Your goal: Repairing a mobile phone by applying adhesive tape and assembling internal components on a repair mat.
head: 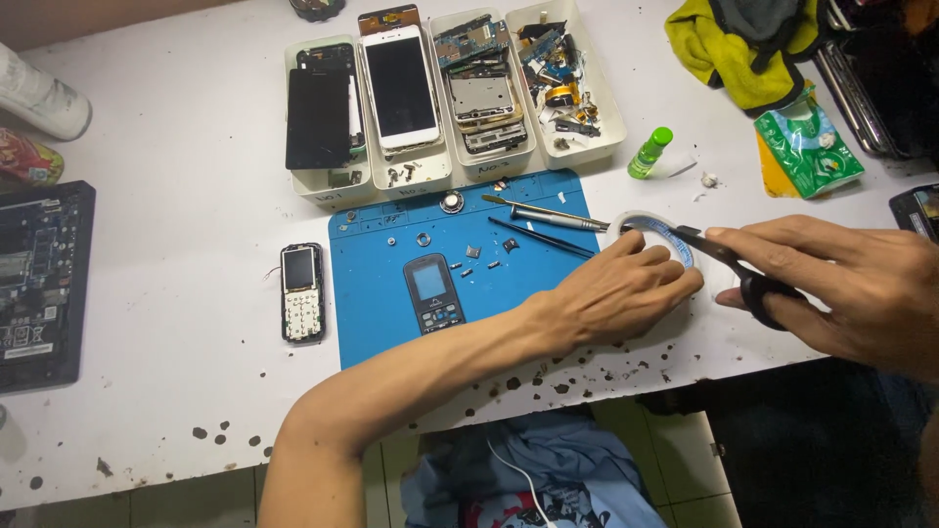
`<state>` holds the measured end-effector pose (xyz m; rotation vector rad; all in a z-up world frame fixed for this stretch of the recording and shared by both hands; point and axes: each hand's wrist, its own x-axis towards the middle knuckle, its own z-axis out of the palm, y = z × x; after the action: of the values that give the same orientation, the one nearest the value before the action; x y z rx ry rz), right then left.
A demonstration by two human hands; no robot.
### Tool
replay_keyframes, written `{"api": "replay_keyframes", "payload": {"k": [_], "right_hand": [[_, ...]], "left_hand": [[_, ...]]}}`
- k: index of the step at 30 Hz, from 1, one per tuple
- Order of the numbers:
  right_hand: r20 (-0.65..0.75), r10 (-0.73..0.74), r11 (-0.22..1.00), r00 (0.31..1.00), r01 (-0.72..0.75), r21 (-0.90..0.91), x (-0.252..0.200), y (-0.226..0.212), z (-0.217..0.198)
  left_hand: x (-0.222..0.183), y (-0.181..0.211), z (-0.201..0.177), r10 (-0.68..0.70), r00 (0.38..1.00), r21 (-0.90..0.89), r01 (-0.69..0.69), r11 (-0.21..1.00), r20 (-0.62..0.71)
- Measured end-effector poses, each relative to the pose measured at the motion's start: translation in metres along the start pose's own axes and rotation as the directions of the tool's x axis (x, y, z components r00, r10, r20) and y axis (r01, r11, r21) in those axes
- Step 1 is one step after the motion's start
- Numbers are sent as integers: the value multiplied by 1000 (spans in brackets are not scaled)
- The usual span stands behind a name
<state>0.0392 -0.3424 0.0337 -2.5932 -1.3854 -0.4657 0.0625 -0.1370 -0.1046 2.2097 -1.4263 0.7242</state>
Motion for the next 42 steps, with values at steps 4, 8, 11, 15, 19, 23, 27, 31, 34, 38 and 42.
{"api": "replay_keyframes", "payload": {"k": [4, 8, 11, 15, 19, 23, 27, 31, 34, 38, 42], "right_hand": [[151, -167, 978, 974, 184, -100, 3, 14, 6], [155, -161, 982, 975, 175, -77, 26, 3, 7], [133, -214, 970, 968, 227, -90, 41, -3, 7], [154, -235, 964, 960, 250, -91, 45, -4, 10], [252, -186, 971, 950, 216, -98, 41, -4, 17], [198, -271, 952, 942, 293, -91, 68, -22, 20], [178, -358, 914, 916, 383, -134, 81, -29, 27], [290, -392, 873, 873, 452, -181, 85, -28, 33], [306, -305, 921, 902, 362, -148, 91, -33, 34], [308, -230, 945, 923, 287, -156, 97, -36, 39], [356, -219, 943, 908, 290, -160, 98, -34, 49]], "left_hand": [[-9, -1, 19, 27, 1000, 86, -27, 996, 0], [-12, -4, 18, -7, 997, -30, 9, 999, 71], [-17, -4, 5, 26, 995, 23, -29, 999, 95], [-27, 14, -64, 85, 985, 108, -102, 989, 151], [-50, 20, -162, 44, 998, -103, -50, 993, -53], [-50, -9, -197, -264, 962, -122, 254, 959, -70], [-56, -21, -193, -353, 936, -251, 340, 906, -5], [-58, -24, -186, -351, 935, -312, 317, 896, -57], [-60, -25, -184, -394, 917, -285, 362, 888, -65], [-62, -25, -177, -480, 874, -377, 422, 824, -72], [-68, -27, -172, -550, 832, -401, 481, 779, -71]]}}
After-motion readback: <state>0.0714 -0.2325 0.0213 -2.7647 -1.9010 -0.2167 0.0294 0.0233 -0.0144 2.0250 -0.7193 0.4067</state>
